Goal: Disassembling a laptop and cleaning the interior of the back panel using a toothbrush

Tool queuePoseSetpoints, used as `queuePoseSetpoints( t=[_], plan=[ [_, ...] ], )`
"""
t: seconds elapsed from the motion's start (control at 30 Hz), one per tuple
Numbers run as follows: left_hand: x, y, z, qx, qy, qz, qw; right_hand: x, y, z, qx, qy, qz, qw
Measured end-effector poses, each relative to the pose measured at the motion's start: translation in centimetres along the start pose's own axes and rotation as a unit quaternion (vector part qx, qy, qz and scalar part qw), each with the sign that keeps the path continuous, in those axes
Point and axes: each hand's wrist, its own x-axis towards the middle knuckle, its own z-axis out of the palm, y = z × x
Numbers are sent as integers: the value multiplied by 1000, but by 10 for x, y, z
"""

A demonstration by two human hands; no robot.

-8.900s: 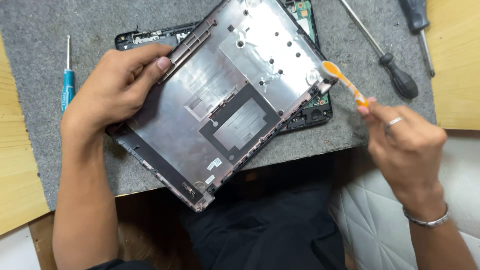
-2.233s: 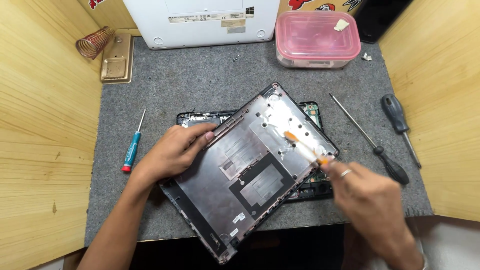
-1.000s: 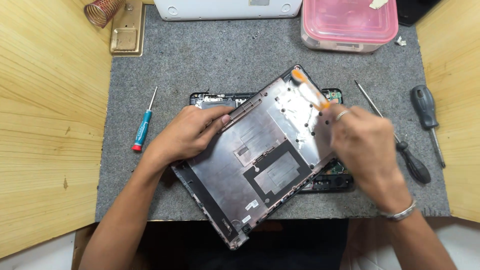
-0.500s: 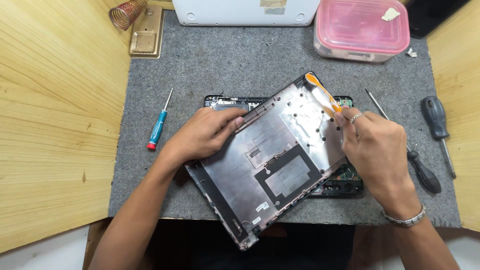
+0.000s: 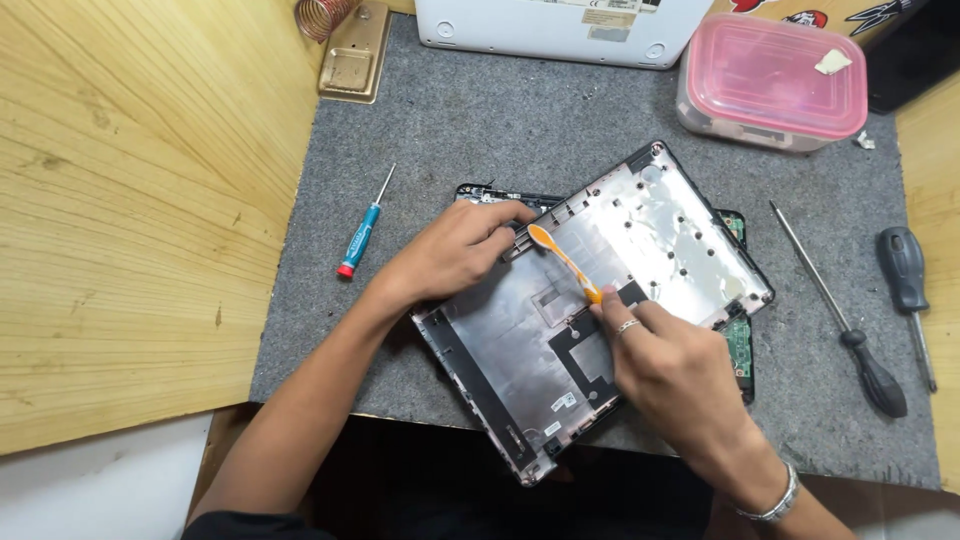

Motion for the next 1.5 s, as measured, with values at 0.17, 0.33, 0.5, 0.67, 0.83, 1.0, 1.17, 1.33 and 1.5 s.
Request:
queuePoseSetpoints(
  t=[0.17,0.33,0.5,0.67,0.83,1.0,1.17,1.33,1.5],
  plan=[
    [0,1,8,43,29,-10,999,1,32,11,-10,-18,69,997],
    [1,-7,11,12,53,-22,998,-5,-21,7,63,4,-35,997],
    [-3,10,7,12,43,-77,996,-1,3,6,55,-41,56,996],
    [0,2,12,9,68,-57,996,-6,-40,-9,98,-20,-92,991],
    [-1,2,14,28,69,-47,996,-3,-15,-1,82,-3,-51,995],
    [2,-11,16,34,89,-35,995,-1,-61,-16,123,-29,-131,983],
    [3,-14,15,7,91,-18,996,3,-49,-2,116,-25,-71,990],
    [1,-17,14,-5,86,-25,996,-3,-70,-11,129,-49,-130,982],
    [-2,-11,9,22,70,-50,996,-2,-53,-9,85,-31,-42,995]
  ],
)
